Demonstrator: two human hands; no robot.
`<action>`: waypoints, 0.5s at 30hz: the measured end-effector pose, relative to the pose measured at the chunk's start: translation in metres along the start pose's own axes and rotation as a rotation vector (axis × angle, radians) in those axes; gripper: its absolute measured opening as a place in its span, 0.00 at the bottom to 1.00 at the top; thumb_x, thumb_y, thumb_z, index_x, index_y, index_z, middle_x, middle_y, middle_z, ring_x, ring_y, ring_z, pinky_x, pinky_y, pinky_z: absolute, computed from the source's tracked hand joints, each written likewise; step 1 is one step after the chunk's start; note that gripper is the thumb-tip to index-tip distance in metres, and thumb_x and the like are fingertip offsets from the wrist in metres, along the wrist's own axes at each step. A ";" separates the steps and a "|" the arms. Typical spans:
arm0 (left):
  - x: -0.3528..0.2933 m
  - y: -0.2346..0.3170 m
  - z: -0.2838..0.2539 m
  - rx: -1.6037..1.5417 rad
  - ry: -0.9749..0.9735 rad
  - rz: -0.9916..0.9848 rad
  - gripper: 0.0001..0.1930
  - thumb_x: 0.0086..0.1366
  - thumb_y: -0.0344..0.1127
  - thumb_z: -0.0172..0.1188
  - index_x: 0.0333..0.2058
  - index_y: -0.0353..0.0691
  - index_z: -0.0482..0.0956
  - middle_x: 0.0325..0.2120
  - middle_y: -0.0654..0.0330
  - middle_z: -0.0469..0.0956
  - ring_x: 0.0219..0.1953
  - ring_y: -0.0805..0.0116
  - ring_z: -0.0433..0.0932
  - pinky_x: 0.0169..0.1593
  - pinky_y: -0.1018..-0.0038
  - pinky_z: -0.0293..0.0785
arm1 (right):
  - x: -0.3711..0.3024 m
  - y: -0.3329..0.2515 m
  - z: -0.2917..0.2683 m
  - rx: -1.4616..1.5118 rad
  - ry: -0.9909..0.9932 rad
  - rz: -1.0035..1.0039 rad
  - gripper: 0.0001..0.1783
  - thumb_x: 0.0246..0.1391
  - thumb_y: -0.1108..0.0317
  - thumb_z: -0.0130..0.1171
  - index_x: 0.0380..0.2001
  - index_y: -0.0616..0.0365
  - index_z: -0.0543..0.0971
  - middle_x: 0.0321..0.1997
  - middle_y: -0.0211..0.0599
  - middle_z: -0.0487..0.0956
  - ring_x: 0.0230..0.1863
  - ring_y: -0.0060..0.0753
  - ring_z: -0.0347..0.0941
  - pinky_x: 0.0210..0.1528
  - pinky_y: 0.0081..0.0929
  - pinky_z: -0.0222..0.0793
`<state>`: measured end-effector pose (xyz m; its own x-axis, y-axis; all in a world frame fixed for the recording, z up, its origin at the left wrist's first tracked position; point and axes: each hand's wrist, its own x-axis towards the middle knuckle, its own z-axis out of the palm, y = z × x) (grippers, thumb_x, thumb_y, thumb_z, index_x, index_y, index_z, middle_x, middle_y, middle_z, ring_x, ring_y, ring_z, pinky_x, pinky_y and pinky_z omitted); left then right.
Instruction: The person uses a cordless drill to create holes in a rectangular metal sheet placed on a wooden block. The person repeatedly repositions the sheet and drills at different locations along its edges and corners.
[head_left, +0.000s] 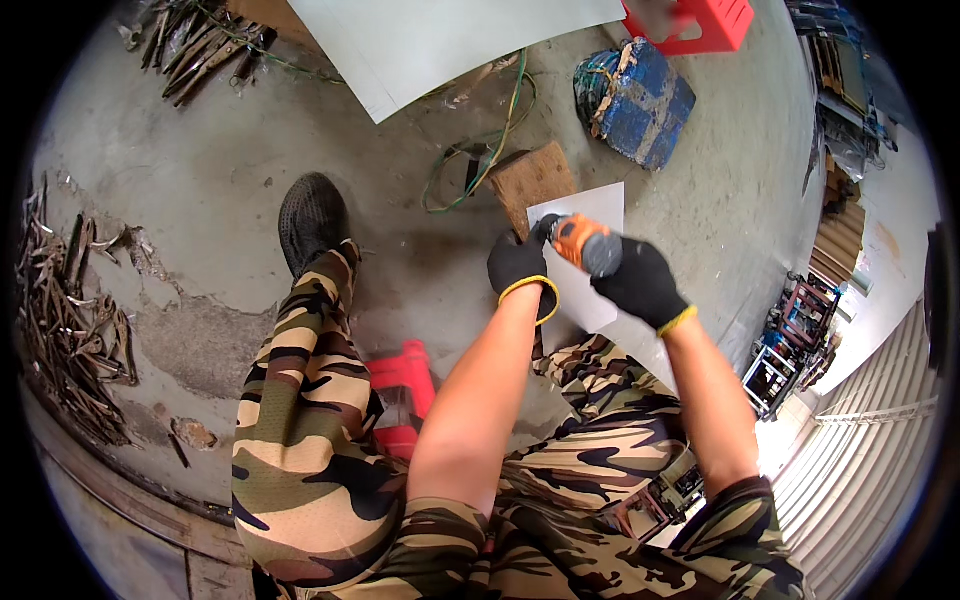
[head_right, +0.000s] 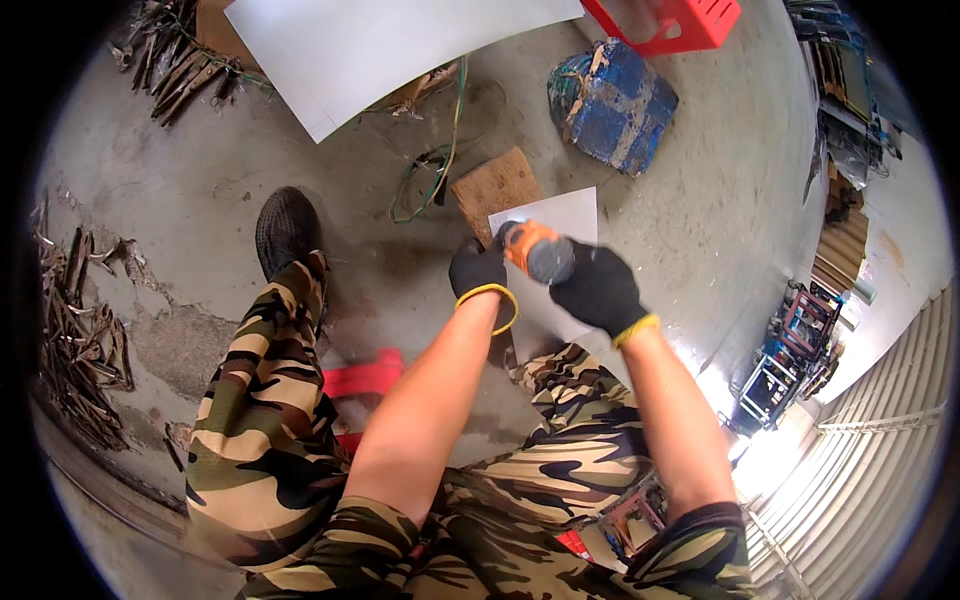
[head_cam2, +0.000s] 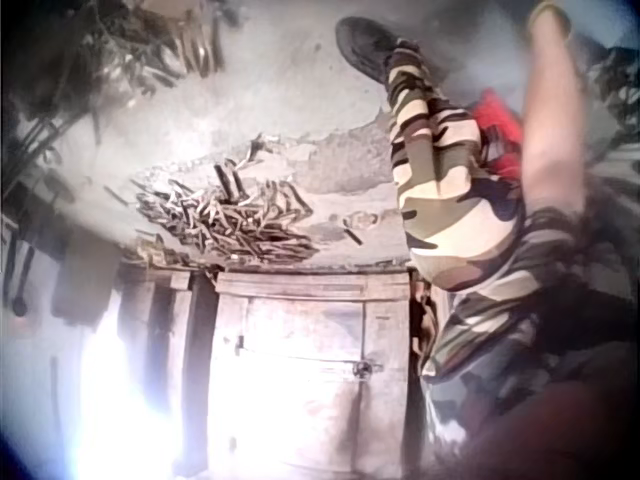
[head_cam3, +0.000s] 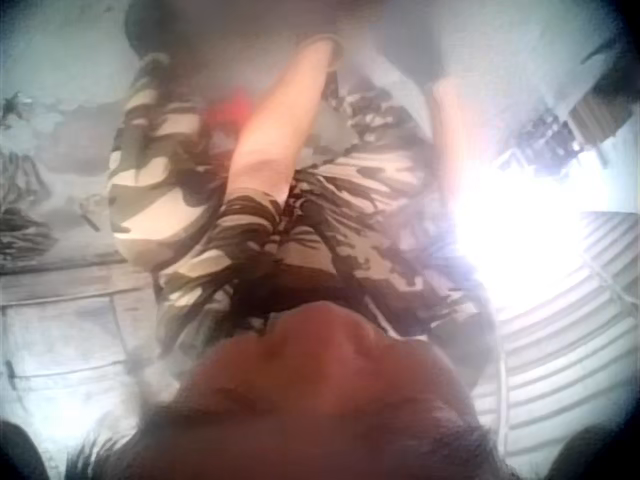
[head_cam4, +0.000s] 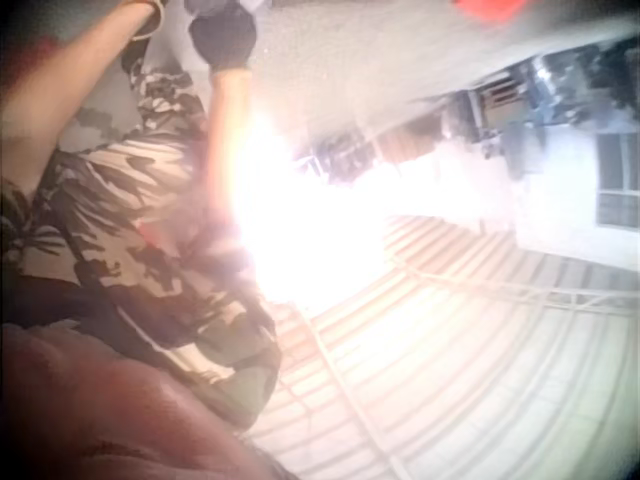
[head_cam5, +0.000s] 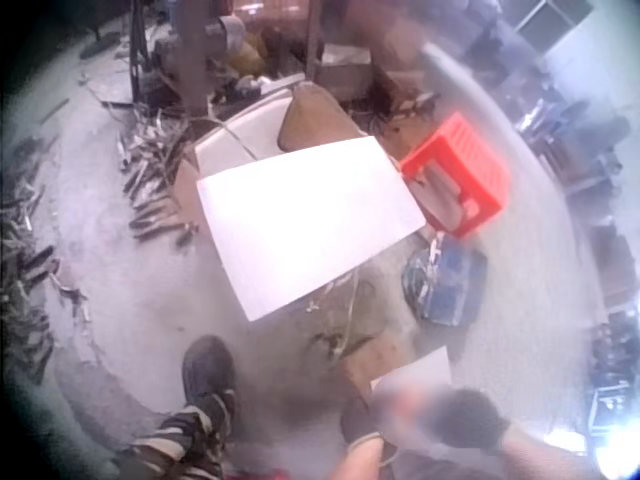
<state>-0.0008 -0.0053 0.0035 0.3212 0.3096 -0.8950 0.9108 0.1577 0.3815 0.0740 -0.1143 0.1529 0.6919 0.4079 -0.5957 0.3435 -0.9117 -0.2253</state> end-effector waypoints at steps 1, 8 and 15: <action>0.004 -0.005 0.003 -0.067 -0.019 -0.017 0.29 0.56 0.55 0.72 0.38 0.28 0.84 0.34 0.41 0.85 0.37 0.49 0.85 0.43 0.62 0.78 | -0.012 -0.011 0.013 0.025 0.091 0.046 0.17 0.44 0.65 0.68 0.40 0.55 0.83 0.36 0.49 0.84 0.39 0.56 0.81 0.41 0.45 0.78; -0.005 0.000 -0.008 -0.264 -0.082 -0.051 0.27 0.57 0.54 0.72 0.40 0.30 0.85 0.34 0.47 0.87 0.37 0.58 0.87 0.41 0.65 0.79 | -0.043 -0.038 0.059 0.172 0.146 0.267 0.27 0.54 0.64 0.68 0.59 0.52 0.77 0.46 0.46 0.85 0.45 0.51 0.83 0.45 0.40 0.78; 0.002 -0.008 0.000 -0.237 -0.094 -0.037 0.24 0.61 0.51 0.68 0.42 0.32 0.85 0.37 0.45 0.86 0.40 0.53 0.86 0.44 0.63 0.79 | -0.042 -0.035 0.063 0.165 0.158 0.251 0.29 0.54 0.61 0.69 0.60 0.51 0.77 0.46 0.46 0.85 0.44 0.52 0.83 0.44 0.40 0.78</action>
<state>-0.0071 -0.0057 -0.0015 0.3220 0.2128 -0.9225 0.8397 0.3858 0.3821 -0.0068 -0.1025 0.1375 0.8360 0.1601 -0.5249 0.0512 -0.9751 -0.2159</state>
